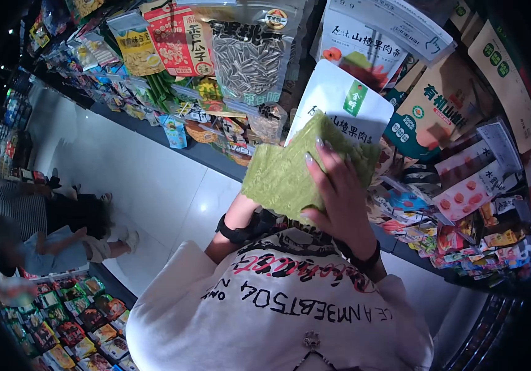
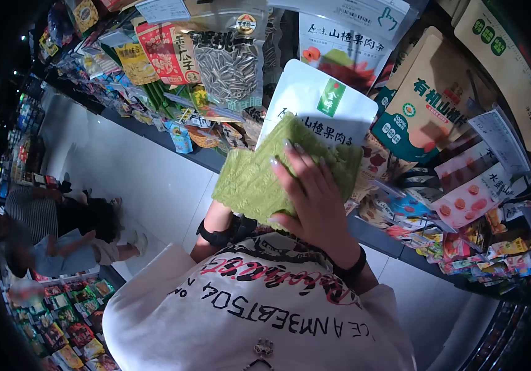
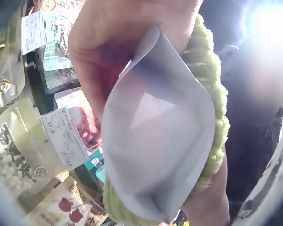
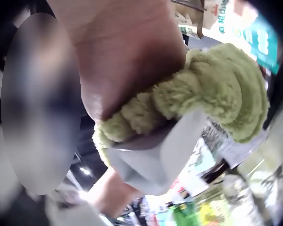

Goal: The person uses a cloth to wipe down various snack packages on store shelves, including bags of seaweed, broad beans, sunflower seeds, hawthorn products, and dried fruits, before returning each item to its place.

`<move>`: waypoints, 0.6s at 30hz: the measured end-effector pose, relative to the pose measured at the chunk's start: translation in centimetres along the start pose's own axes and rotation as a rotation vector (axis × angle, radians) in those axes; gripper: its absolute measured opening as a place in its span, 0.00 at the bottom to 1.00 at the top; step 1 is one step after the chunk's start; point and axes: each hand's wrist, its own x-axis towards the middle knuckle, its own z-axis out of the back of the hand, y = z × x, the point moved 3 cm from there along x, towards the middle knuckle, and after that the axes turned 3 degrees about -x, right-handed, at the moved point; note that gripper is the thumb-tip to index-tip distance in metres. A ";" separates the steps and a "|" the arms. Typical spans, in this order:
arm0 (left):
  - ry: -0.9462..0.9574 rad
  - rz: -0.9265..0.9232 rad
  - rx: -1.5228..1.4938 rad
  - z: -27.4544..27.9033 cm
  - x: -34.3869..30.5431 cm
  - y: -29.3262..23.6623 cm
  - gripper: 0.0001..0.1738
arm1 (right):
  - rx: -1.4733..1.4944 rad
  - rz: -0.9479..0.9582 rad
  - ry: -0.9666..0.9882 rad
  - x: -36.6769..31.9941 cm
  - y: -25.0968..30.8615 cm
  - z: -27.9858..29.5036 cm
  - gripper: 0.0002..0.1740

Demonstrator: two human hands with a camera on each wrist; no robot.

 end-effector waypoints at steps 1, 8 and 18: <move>0.010 -0.242 0.727 -0.8 0.1 -1.2 0.25 | 0.001 -0.005 0.010 0.2 -0.3 -0.5 0.38; -0.056 -0.347 1.185 -1.4 0.8 -2.9 0.17 | -0.055 -0.222 -0.243 -0.2 -2.1 -0.8 0.36; -0.165 -0.337 1.273 -3.0 -0.2 -2.5 0.16 | -0.056 -0.115 -0.268 0.0 -2.0 -3.6 0.31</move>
